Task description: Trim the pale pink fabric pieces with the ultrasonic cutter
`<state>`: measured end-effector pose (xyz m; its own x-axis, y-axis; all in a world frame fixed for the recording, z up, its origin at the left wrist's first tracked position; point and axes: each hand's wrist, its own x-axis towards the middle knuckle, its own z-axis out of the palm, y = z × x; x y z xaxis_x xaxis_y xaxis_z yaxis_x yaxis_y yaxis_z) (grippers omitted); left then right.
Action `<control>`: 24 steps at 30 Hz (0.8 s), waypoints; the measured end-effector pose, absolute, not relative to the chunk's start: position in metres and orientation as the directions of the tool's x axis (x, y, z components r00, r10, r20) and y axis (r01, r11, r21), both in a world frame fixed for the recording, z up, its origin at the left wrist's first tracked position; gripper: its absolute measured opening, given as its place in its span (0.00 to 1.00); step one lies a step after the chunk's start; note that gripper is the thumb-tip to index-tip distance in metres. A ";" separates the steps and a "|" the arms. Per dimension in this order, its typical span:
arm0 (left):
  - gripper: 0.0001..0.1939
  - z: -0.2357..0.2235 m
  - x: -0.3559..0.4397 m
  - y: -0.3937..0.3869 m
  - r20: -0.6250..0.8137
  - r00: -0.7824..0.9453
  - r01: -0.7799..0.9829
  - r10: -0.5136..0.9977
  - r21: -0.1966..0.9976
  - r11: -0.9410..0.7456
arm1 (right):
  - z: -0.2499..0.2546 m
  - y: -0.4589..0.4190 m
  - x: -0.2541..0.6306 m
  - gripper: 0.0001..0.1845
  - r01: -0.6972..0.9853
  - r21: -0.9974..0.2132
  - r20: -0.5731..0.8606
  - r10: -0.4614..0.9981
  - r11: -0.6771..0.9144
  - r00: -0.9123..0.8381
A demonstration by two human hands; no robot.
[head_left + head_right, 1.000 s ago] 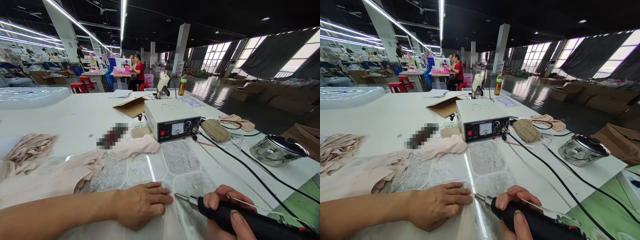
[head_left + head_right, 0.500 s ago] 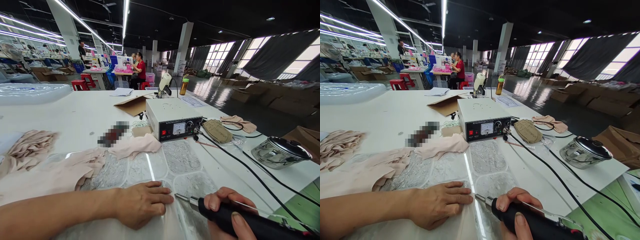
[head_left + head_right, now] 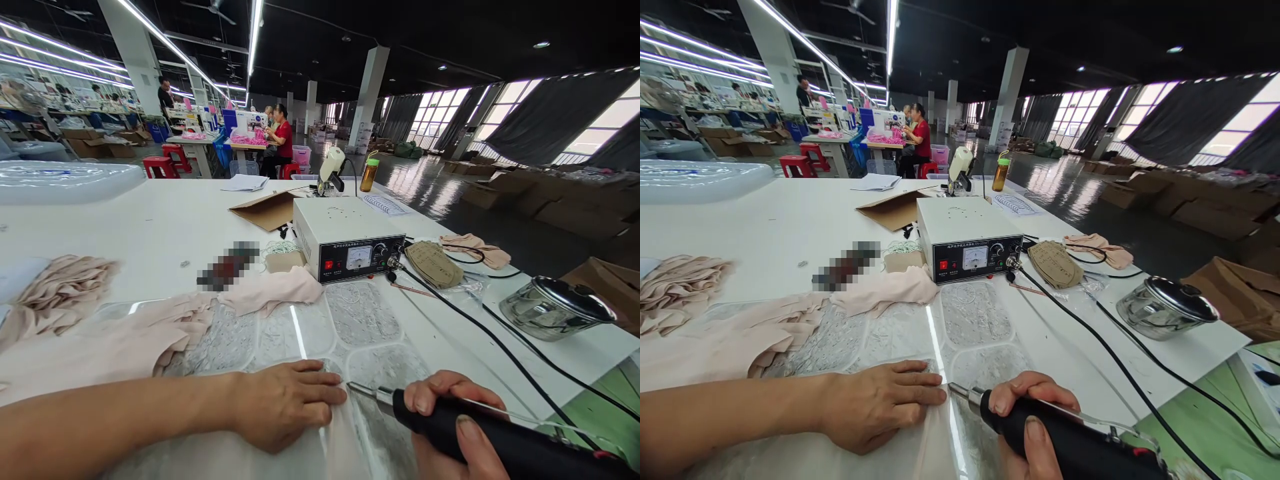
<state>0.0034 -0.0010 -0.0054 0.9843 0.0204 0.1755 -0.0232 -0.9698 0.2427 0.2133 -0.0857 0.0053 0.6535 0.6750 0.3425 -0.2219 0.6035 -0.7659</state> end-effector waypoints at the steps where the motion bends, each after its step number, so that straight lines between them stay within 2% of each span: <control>1: 0.07 -0.006 0.003 -0.001 0.185 0.982 -0.024 0.023 0.247 -0.969 | 0.006 -0.085 0.212 0.05 -0.220 -0.767 0.346 0.678 0.603 0.649; 12: 0.11 -0.007 0.004 0.000 0.188 0.982 -0.029 0.023 0.272 -0.962 | 0.008 -0.080 0.208 0.03 -0.186 -0.767 0.377 0.665 0.615 0.645; 24: 0.08 0.002 0.006 -0.001 0.134 0.991 -0.032 0.000 0.239 -0.970 | 0.001 -0.109 0.221 0.07 -0.297 -0.757 0.282 0.702 0.581 0.654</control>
<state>0.0060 -0.0007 0.0024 0.9910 0.0004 0.1339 -0.0319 -0.9705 0.2391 0.2210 -0.1086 0.0007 0.6536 0.7022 0.2825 -0.2974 0.5814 -0.7573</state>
